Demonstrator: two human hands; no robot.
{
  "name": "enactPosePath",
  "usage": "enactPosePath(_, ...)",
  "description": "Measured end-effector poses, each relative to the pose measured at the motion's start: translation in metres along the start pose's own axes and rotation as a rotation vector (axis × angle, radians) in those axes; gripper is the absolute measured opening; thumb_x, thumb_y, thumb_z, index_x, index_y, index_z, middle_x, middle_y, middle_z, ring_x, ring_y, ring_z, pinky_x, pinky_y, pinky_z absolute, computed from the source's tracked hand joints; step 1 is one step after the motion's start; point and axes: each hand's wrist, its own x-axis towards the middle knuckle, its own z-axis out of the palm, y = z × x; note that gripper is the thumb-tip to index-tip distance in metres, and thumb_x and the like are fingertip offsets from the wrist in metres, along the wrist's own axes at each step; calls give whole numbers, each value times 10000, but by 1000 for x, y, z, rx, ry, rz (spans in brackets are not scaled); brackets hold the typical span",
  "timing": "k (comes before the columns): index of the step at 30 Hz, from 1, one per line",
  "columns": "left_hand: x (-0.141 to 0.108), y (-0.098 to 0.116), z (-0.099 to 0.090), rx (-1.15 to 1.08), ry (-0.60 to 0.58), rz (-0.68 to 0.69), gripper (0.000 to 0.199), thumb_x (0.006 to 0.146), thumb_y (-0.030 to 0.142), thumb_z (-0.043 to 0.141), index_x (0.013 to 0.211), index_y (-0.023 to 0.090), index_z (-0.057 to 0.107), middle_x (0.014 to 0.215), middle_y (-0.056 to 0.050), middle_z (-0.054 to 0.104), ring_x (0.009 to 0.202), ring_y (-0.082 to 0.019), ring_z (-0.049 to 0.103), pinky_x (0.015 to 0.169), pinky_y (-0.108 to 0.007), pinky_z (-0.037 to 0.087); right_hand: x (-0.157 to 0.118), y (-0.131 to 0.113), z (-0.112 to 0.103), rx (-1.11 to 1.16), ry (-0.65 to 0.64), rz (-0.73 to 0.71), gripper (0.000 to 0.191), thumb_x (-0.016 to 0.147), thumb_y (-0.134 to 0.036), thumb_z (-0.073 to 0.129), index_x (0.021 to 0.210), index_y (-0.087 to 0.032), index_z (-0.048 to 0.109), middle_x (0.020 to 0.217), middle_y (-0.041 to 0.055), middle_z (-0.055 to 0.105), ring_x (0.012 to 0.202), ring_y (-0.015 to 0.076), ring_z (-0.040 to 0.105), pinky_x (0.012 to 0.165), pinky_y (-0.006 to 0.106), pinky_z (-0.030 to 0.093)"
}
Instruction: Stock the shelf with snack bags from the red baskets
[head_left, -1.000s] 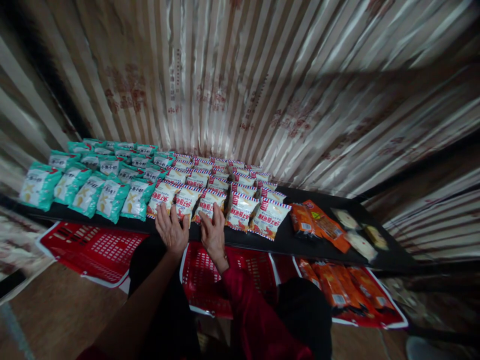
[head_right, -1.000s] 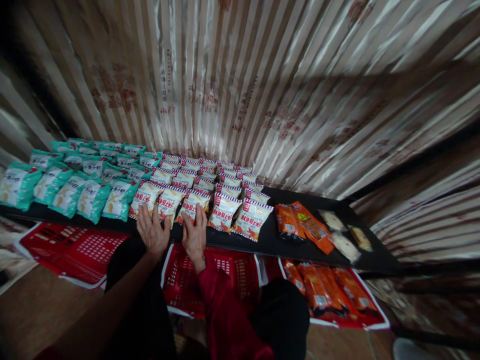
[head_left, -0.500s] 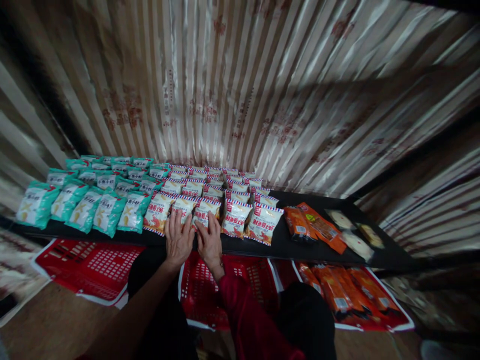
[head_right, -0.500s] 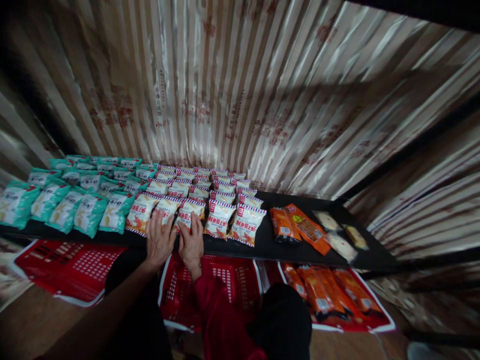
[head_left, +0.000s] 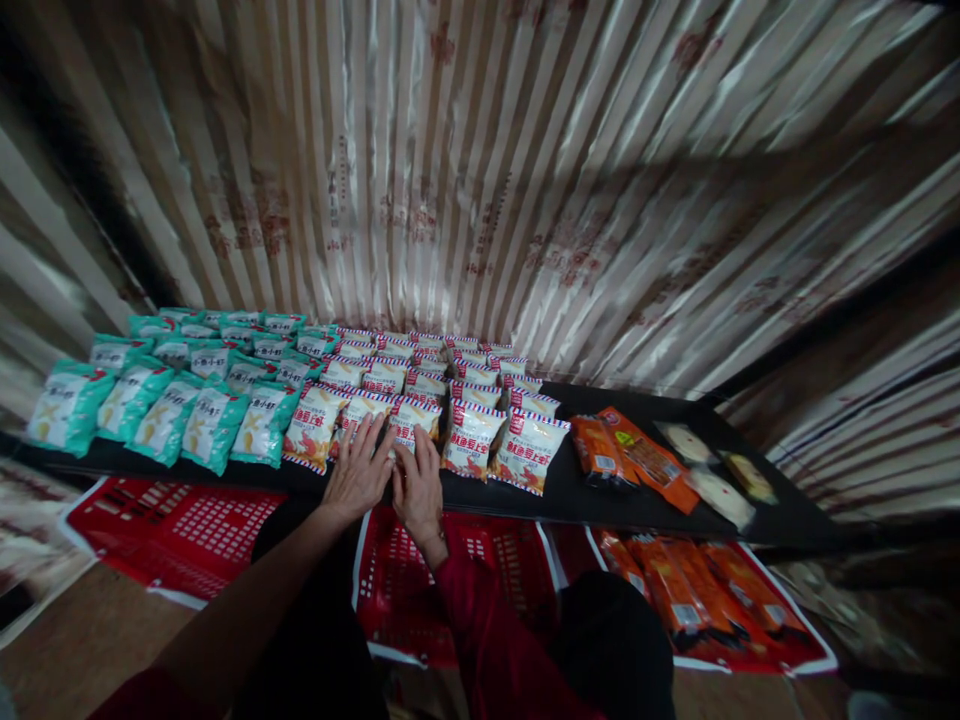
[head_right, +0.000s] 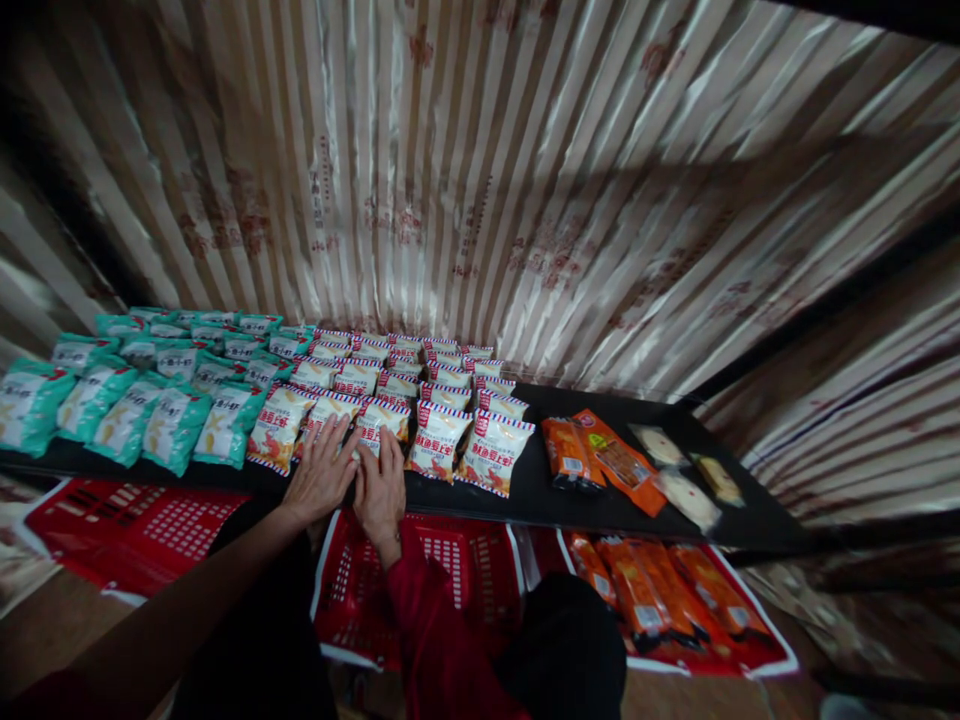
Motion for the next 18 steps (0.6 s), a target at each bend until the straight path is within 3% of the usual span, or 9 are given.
enactPosePath(7, -2, 1, 4, -1, -7, 9, 508, 905, 272, 427, 1393, 133, 413, 1499, -160, 308, 1418, -285, 199, 1150, -504, 149, -1, 4, 4, 49, 18, -1, 403, 908, -189, 391, 1300, -133, 466, 1470, 147, 367, 1404, 226, 254, 1105, 484, 335)
enactPosePath(13, -1, 0, 5, -5, -3, 13, 489, 903, 256, 411, 1373, 126, 439, 1496, -162, 314, 1414, -286, 212, 1145, -499, 165, -3, -1, 0, 16, 17, 1, 486, 916, -206, 374, 1397, -139, 359, 1506, 165, 295, 1424, 251, 206, 1101, 531, 313)
enactPosePath(18, 0, 1, 4, -10, 5, 8, 492, 900, 251, 398, 1375, 127, 434, 1493, -159, 325, 1418, -275, 205, 1146, -496, 171, 28, -5, -23, -15, -18, -72, 452, 901, -163, 363, 1342, -89, 432, 1520, 171, 259, 1435, 244, 160, 1123, 491, 298)
